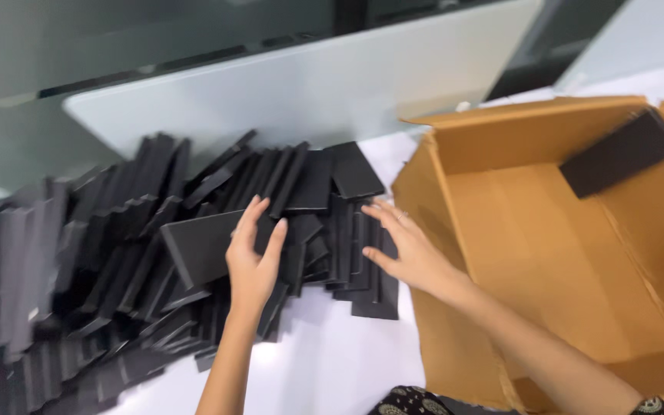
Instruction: The person picks up black product boxes from a large pile on a workstation and places them into a cardboard box.
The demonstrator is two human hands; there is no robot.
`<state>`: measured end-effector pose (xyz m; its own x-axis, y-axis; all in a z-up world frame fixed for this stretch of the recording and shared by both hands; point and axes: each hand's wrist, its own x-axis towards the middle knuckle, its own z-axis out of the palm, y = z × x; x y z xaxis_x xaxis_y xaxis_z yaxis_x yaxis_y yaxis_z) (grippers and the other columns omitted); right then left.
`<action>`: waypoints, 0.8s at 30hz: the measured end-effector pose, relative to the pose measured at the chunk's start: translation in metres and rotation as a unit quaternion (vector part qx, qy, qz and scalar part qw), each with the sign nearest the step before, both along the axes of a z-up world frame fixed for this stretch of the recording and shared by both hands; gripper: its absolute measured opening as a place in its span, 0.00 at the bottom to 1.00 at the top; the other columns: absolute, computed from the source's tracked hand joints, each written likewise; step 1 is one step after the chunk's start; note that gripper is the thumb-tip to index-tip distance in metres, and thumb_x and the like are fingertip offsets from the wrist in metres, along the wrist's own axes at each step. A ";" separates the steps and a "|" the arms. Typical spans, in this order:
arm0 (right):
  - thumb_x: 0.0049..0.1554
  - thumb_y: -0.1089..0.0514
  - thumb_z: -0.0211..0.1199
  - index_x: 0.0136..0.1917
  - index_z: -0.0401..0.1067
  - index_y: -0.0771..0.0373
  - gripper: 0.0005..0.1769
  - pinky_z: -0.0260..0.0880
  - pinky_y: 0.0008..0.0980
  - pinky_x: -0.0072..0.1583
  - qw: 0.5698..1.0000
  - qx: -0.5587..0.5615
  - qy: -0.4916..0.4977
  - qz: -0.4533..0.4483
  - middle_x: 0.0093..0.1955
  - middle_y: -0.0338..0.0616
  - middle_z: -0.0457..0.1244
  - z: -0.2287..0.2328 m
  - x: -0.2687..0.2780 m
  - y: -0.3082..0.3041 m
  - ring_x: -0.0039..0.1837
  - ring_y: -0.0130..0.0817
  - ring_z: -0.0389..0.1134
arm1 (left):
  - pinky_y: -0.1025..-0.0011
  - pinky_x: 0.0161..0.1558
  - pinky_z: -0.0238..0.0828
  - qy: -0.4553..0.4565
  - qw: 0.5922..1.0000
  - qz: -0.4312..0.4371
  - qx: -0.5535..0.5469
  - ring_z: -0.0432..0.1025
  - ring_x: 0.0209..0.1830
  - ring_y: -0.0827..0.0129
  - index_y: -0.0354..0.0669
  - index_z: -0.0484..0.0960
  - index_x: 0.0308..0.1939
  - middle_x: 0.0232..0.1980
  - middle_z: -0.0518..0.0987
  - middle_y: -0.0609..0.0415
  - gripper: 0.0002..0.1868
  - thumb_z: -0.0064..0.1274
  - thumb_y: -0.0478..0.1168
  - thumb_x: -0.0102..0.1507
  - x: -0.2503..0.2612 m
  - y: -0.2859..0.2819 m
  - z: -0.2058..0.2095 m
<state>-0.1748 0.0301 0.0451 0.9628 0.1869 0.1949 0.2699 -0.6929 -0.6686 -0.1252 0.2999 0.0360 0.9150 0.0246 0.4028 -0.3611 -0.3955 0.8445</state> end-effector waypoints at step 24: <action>0.54 0.47 0.73 0.75 0.60 0.62 0.42 0.60 0.50 0.70 0.996 -0.028 -0.032 -0.074 0.75 0.65 0.55 -0.073 0.029 0.112 0.74 0.61 0.58 | 0.53 0.49 0.67 0.009 0.960 0.140 0.244 0.75 0.47 0.51 0.39 0.87 0.42 0.41 0.84 0.47 0.23 0.57 0.57 0.63 0.025 0.109 -0.022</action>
